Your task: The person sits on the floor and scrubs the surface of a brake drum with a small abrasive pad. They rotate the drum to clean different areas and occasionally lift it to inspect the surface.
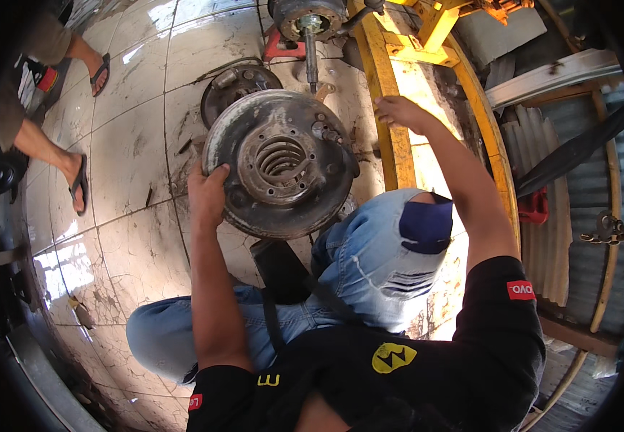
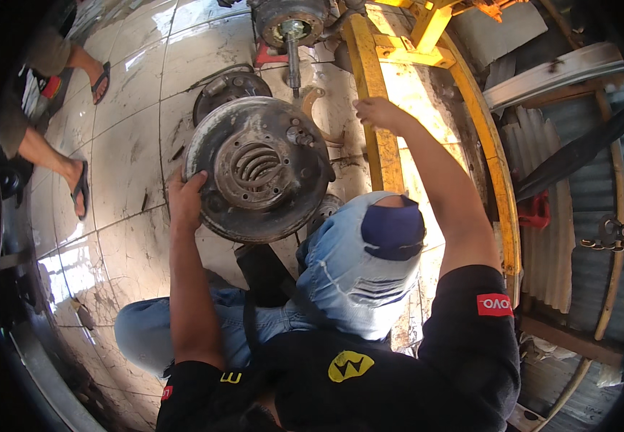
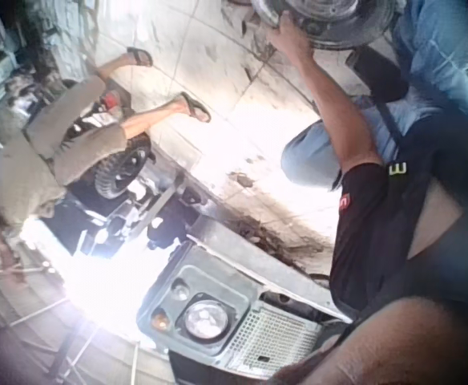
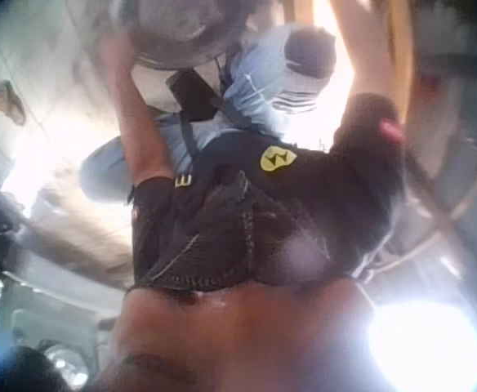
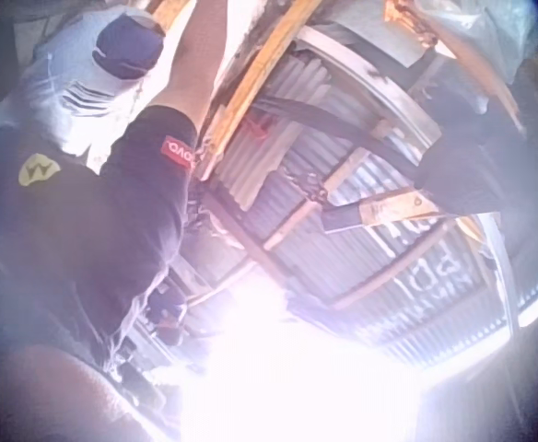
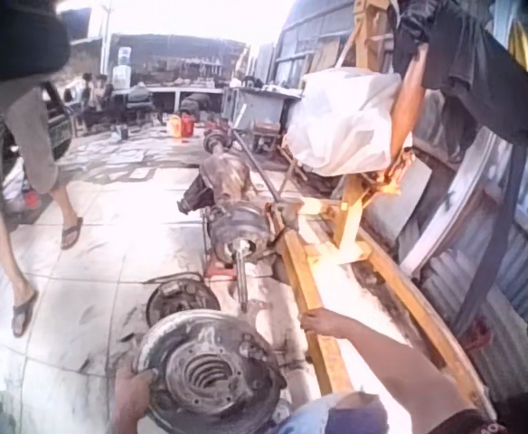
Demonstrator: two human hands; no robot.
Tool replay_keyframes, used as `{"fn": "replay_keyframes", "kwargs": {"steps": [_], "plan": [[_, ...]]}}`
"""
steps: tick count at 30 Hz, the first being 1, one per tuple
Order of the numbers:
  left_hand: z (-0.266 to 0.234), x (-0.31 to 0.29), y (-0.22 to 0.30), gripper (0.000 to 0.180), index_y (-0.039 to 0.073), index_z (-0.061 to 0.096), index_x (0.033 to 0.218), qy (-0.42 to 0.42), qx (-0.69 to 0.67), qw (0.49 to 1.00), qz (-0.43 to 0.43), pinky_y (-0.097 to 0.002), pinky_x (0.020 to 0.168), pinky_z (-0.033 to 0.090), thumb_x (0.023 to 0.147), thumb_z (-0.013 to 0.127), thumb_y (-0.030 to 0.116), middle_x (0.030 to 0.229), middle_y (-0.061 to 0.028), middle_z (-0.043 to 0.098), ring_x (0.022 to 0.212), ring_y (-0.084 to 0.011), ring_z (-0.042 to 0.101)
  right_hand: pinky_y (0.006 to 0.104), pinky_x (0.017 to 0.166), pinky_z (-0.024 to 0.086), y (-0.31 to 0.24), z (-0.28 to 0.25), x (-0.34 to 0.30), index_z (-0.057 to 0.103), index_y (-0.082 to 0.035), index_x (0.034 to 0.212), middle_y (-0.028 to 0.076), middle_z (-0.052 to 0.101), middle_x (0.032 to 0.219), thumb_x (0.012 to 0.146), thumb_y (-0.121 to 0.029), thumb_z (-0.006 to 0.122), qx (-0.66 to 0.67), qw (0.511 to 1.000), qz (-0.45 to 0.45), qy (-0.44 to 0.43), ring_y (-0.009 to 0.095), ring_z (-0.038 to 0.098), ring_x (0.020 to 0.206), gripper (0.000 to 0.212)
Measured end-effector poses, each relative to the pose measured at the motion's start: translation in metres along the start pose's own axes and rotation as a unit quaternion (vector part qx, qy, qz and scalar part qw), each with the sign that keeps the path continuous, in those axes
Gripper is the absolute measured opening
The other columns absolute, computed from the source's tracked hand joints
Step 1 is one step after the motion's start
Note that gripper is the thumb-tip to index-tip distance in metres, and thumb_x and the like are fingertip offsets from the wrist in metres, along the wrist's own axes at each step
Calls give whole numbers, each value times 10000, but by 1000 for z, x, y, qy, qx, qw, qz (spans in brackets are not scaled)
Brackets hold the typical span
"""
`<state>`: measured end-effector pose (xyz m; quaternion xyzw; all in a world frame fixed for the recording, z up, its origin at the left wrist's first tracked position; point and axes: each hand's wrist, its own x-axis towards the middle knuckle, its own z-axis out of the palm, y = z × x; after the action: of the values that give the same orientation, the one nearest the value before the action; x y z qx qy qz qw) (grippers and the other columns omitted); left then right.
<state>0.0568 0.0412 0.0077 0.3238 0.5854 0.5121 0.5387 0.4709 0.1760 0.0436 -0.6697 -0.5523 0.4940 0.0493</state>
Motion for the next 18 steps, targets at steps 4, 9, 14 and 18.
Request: {"fn": "replay_keyframes", "kwargs": {"steps": [4, 9, 14, 18], "plan": [[-5, -1, 1, 383, -42, 541, 1206, -8, -68, 998, -9, -327, 811, 510, 841, 606, 56, 1056, -139, 651, 900, -213, 636, 387, 911, 485, 74, 48, 35, 549, -26, 1295, 161, 625, 1217, 958, -392, 516, -23, 999, 7, 21, 281, 596, 1118, 499], [-10, -6, 8, 392, -9, 519, 1217, 16, -17, 998, -62, -318, 695, 571, 842, 615, 53, 1010, -118, 646, 822, -201, 661, 407, 921, 489, 116, 106, 51, 556, -90, 1304, 235, 629, 1171, 935, -246, 539, -174, 982, -20, 67, 359, 607, 1100, 401], [-1, -8, 16, 394, -11, 521, 1219, 22, 4, 998, -62, -305, 658, 575, 848, 619, 78, 1023, -106, 649, 803, -194, 665, 423, 937, 490, 109, 94, 47, 555, -188, 1322, 215, 647, 1128, 927, -145, 489, -153, 982, -43, 105, 362, 628, 1051, 403], [-8, -5, 8, 442, 7, 506, 1268, 48, 57, 995, -62, -300, 624, 549, 859, 614, 134, 1018, -108, 658, 778, -190, 664, 406, 878, 517, 104, 79, 38, 579, -138, 1274, 206, 664, 1083, 917, -125, 500, -99, 954, -118, 259, 338, 656, 992, 366]]}}
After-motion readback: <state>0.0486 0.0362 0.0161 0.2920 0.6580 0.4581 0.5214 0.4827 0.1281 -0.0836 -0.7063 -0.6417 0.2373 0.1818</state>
